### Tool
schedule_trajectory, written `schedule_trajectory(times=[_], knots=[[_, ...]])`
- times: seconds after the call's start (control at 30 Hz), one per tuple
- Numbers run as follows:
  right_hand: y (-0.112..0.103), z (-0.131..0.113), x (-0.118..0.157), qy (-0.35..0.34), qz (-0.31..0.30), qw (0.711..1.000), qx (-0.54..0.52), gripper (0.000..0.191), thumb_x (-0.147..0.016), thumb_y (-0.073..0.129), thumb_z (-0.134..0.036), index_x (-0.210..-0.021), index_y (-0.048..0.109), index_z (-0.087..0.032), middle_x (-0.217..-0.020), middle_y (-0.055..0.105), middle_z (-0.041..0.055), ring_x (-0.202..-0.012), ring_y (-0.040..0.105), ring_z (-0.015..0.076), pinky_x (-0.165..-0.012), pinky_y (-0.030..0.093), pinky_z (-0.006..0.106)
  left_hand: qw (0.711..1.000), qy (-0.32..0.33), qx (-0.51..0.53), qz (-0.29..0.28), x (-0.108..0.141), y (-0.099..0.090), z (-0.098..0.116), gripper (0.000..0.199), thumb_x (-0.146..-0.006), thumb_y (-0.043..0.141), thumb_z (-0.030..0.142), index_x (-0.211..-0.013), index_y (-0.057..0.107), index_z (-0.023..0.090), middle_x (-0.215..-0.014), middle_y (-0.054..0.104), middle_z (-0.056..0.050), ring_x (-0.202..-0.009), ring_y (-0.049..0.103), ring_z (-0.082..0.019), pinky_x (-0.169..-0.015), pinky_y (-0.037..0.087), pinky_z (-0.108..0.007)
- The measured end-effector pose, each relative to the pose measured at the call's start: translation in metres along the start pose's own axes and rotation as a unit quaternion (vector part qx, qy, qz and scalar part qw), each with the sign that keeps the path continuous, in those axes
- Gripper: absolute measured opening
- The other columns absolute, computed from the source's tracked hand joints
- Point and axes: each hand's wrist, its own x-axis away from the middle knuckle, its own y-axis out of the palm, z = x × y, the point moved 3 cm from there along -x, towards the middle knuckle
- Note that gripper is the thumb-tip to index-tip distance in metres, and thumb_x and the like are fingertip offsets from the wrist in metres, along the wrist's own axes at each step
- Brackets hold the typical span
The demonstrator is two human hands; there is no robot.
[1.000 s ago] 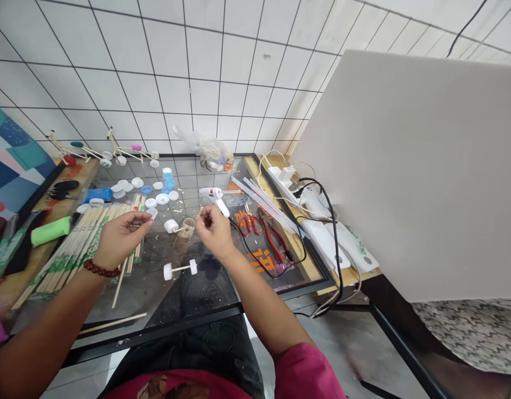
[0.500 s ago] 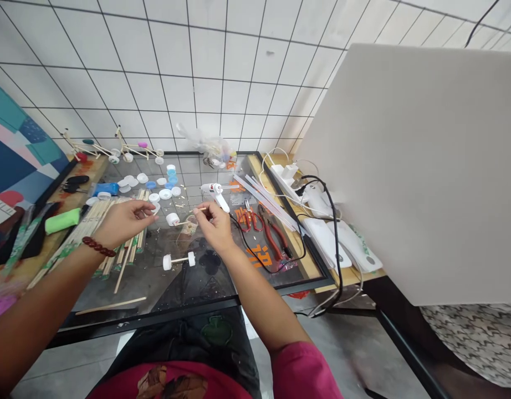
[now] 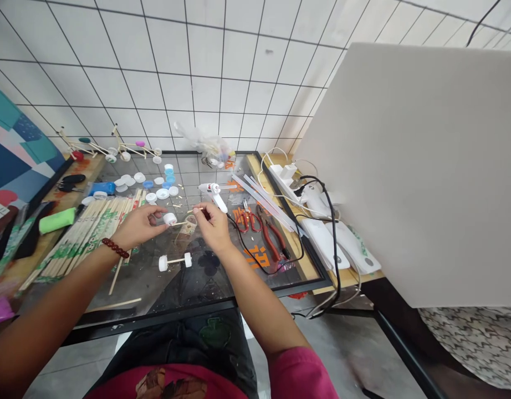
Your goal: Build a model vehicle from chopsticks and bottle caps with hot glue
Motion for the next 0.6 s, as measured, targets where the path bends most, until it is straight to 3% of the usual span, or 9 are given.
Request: schedule_trajectory(times=[0.33, 0.47, 0.6], knots=[[0.005, 0.019, -0.006, 0.053, -0.002, 0.998, -0.039, 0.026, -0.079, 0.064, -0.043, -0.091, 0.071, -0.021, -0.069, 0.059, -0.0021, -0.064, 0.049, 0.0145, -0.061, 0.04, 0.027, 0.999, 0.036, 0.032, -0.013, -0.004, -0.005, -0.002, 0.039, -0.073, 0.065, 0.044, -0.099, 0.076, 0.018, -0.086, 0.069, -0.006, -0.071, 0.061, -0.019, -0.067, 0.052, -0.033], [0.008, 0.027, -0.01, 0.079, -0.014, 0.996, -0.038, 0.023, -0.075, 0.067, -0.038, -0.089, 0.072, -0.021, -0.071, 0.063, -0.0013, -0.065, 0.053, 0.0145, -0.061, 0.042, 0.027, 0.993, 0.114, 0.022, -0.002, -0.003, -0.016, -0.006, 0.039, -0.08, 0.06, 0.045, -0.103, 0.076, 0.018, -0.094, 0.069, -0.008, -0.074, 0.062, -0.019, -0.069, 0.053, -0.033], [0.014, 0.034, -0.011, 0.092, -0.037, 0.994, -0.033, 0.018, -0.073, 0.071, -0.032, -0.087, 0.074, -0.02, -0.074, 0.069, -0.0002, -0.066, 0.057, 0.0142, -0.063, 0.046, 0.026, 0.984, 0.173, -0.002, -0.039, -0.005, -0.024, -0.011, 0.035, -0.088, 0.055, 0.044, -0.103, 0.075, 0.019, -0.107, 0.07, -0.01, -0.076, 0.064, -0.019, -0.07, 0.052, -0.033]])
